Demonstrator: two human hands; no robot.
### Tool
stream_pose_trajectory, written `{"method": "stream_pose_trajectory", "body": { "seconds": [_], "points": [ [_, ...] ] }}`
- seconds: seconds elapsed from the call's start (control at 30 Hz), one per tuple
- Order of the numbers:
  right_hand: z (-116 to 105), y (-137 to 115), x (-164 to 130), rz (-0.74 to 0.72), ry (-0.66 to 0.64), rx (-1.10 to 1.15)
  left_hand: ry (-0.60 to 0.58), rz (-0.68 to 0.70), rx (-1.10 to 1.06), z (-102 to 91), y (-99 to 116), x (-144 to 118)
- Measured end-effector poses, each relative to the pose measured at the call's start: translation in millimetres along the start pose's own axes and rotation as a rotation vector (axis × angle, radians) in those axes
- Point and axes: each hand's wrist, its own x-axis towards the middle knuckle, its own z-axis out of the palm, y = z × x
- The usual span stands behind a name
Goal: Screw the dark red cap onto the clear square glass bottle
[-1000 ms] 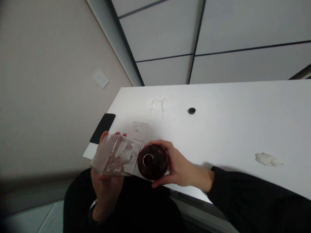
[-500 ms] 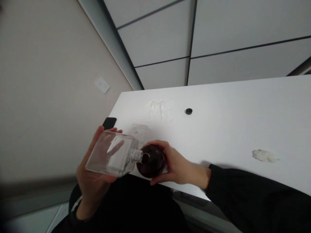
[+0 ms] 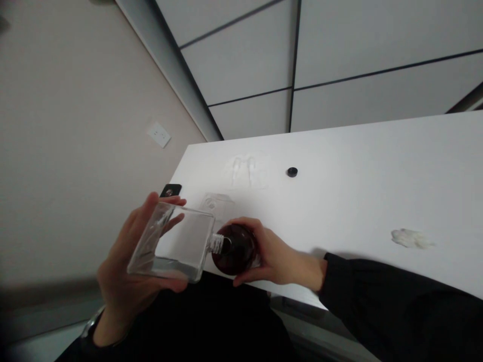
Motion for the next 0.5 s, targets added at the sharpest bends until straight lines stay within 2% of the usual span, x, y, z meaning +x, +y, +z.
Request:
{"method": "stream_pose_trajectory", "body": {
  "seconds": [0.27, 0.5],
  "points": [
    [1, 0, 2, -0.001, -0.006, -0.010, -0.058, 0.110, 0.136, -4.5, 5, 6],
    [0, 4, -1, 0.013, 0.019, -0.028, -0.143, 0.141, 0.221, -13.7, 14, 12]
  ]
}}
